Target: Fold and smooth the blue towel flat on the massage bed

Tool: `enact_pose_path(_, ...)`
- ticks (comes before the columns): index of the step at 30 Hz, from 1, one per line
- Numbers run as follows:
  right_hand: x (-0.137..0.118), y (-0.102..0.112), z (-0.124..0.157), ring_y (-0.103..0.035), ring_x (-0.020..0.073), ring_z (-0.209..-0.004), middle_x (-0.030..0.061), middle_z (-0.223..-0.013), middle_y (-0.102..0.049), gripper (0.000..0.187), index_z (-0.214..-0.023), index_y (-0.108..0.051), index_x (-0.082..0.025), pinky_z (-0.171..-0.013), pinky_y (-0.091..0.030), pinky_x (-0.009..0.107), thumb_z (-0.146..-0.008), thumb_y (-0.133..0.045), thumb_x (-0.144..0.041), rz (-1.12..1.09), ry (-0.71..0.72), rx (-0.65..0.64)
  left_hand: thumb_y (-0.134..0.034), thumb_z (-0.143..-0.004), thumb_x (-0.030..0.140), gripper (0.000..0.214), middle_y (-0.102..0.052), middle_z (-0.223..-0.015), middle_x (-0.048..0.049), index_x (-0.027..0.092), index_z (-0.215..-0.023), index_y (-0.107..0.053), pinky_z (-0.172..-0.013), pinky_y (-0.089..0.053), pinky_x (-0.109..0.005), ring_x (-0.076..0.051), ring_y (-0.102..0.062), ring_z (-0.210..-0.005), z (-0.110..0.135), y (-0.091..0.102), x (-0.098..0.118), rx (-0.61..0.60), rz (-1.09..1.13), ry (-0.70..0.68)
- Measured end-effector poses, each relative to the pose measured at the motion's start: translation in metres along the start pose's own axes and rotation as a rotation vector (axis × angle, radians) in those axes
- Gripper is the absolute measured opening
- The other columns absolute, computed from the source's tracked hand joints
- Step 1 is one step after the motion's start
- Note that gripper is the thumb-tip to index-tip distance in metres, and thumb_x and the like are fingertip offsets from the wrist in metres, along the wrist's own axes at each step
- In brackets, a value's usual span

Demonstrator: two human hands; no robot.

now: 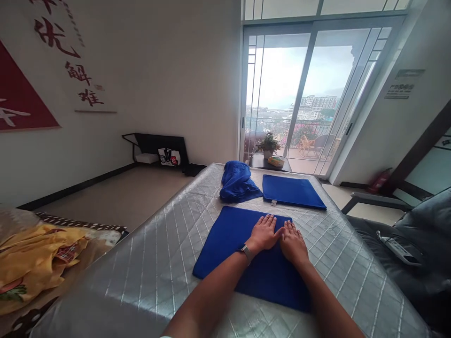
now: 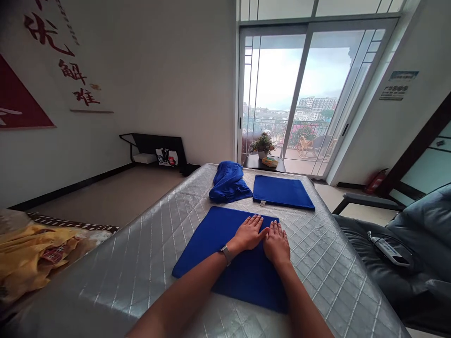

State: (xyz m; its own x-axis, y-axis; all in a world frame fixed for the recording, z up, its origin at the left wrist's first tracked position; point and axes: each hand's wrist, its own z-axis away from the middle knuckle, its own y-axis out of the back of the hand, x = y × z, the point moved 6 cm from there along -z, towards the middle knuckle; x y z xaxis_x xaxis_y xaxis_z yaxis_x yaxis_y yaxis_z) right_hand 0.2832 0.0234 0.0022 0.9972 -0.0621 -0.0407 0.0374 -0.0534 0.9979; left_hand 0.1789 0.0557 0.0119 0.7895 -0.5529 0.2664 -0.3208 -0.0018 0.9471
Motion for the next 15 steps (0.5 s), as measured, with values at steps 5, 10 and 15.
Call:
enact_pose_path(5, -0.001, 0.001, -0.002, -0.017, 0.0218, -0.151, 0.0116, -0.163, -0.023, 0.063, -0.155, -0.027, -0.004, -0.121, -0.013, 0.038, -0.101, -0.018, -0.036, -0.011, -0.018, 0.003, -0.006, -0.098, 0.067, 0.084, -0.029, -0.161, -0.0119, 0.01, -0.154, -0.033, -0.123, -0.014, -0.042, -0.023, -0.02, -0.15, 0.029, 0.023, -0.076, -0.026, -0.076, 0.135)
enact_pose_path(10, 0.0, 0.001, -0.002, -0.016, 0.0215, -0.151, 0.0111, -0.164, -0.019, 0.064, -0.156, -0.025, -0.004, -0.121, -0.013, 0.038, -0.101, -0.016, -0.037, 0.018, -0.027, -0.019, -0.009, -0.099, 0.066, 0.082, -0.027, -0.161, -0.0122, 0.01, -0.154, -0.032, -0.123, -0.015, -0.044, -0.026, -0.019, -0.151, 0.058, 0.046, -0.143, 0.001, -0.131, 0.322)
enact_pose_path(15, -0.002, 0.006, -0.011, -0.019, 0.0251, -0.15, 0.0129, -0.163, -0.022, 0.065, -0.155, -0.025, -0.002, -0.121, -0.014, 0.042, -0.1, -0.018, -0.035, 0.1, -0.028, -0.101, -0.015, -0.099, 0.065, 0.08, -0.029, -0.161, -0.0126, 0.011, -0.155, -0.031, -0.123, -0.016, -0.045, -0.028, -0.02, -0.15, 0.065, 0.048, -0.158, 0.043, -0.138, 0.361)
